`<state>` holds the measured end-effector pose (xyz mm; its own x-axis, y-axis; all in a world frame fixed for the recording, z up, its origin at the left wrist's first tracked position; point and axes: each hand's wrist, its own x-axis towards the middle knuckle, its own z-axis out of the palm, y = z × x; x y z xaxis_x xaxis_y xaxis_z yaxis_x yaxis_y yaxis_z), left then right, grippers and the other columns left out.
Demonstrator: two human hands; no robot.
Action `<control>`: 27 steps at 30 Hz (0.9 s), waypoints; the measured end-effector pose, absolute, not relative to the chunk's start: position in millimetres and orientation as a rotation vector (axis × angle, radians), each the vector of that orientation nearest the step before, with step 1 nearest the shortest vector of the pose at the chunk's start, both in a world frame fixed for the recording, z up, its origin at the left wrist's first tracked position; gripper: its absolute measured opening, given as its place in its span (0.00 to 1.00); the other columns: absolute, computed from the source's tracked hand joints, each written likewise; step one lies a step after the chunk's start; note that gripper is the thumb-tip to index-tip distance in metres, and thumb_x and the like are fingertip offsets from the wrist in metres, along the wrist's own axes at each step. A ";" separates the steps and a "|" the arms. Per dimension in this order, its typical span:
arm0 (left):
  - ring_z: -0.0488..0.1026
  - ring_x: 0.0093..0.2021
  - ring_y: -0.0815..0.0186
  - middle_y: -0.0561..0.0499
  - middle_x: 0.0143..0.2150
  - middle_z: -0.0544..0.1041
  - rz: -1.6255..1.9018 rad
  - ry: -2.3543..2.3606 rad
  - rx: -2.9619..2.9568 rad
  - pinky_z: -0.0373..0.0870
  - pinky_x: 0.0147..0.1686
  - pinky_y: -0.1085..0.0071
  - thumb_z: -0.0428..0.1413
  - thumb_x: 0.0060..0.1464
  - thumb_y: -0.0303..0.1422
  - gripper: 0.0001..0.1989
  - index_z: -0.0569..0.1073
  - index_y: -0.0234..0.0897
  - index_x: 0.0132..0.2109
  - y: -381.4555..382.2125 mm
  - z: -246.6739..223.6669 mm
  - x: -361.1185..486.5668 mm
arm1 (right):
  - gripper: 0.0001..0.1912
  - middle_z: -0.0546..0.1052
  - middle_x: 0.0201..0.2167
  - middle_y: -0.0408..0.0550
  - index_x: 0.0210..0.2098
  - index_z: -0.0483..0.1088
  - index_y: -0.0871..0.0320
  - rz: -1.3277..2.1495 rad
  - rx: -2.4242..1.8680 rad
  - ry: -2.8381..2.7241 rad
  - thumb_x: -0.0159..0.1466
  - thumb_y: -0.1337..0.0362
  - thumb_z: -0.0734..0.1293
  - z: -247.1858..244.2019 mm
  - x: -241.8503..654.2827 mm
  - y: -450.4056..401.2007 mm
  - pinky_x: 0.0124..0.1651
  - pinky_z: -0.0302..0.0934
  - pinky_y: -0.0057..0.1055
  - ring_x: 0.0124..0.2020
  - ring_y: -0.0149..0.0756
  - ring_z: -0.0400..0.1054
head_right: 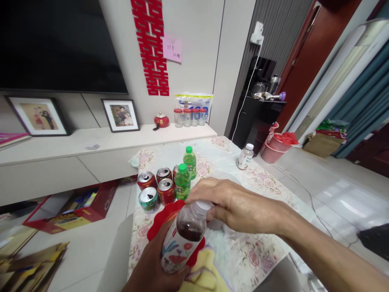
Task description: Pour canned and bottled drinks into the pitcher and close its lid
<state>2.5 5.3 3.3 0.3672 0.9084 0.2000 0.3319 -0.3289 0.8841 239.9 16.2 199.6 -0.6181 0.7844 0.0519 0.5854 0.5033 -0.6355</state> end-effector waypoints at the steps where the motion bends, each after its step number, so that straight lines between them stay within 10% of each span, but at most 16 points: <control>1: 0.84 0.50 0.49 0.46 0.57 0.83 0.923 1.078 1.816 0.86 0.44 0.58 0.62 0.40 0.29 0.44 0.67 0.45 0.68 5.6 4.4 2.3 | 0.22 0.77 0.61 0.48 0.63 0.71 0.48 0.827 -1.189 -2.403 0.71 0.68 0.68 198.5 239.2 15.9 0.61 0.65 0.39 0.60 0.39 0.71; 7: 0.83 0.51 0.48 0.46 0.55 0.83 0.929 1.067 1.785 0.84 0.48 0.55 0.62 0.38 0.28 0.39 0.73 0.44 0.63 9.2 14.9 -0.2 | 0.12 0.81 0.40 0.47 0.47 0.76 0.53 0.674 -1.496 -2.395 0.76 0.56 0.62 190.9 230.9 10.6 0.45 0.67 0.36 0.41 0.38 0.75; 12: 0.84 0.49 0.51 0.48 0.55 0.84 0.856 1.062 1.757 0.84 0.46 0.58 0.62 0.39 0.28 0.40 0.71 0.45 0.64 15.1 23.7 -3.5 | 0.09 0.81 0.51 0.49 0.52 0.75 0.50 0.491 -1.182 -2.252 0.74 0.62 0.66 194.8 256.0 12.2 0.56 0.69 0.40 0.54 0.40 0.74; 27: 0.79 0.53 0.46 0.45 0.55 0.81 0.308 1.228 2.356 0.75 0.46 0.56 0.58 0.48 0.33 0.28 0.71 0.45 0.58 82.3 104.9 -14.1 | 0.17 0.86 0.43 0.48 0.50 0.83 0.44 0.716 -1.395 -1.207 0.61 0.56 0.79 132.1 304.8 -59.3 0.40 0.79 0.29 0.36 0.37 0.82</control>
<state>-14.1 82.3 104.9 0.5758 0.8175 -0.0145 0.7136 -0.4938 0.4968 304.8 -59.3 132.1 0.2974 0.9328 0.2037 0.2687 0.1229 -0.9553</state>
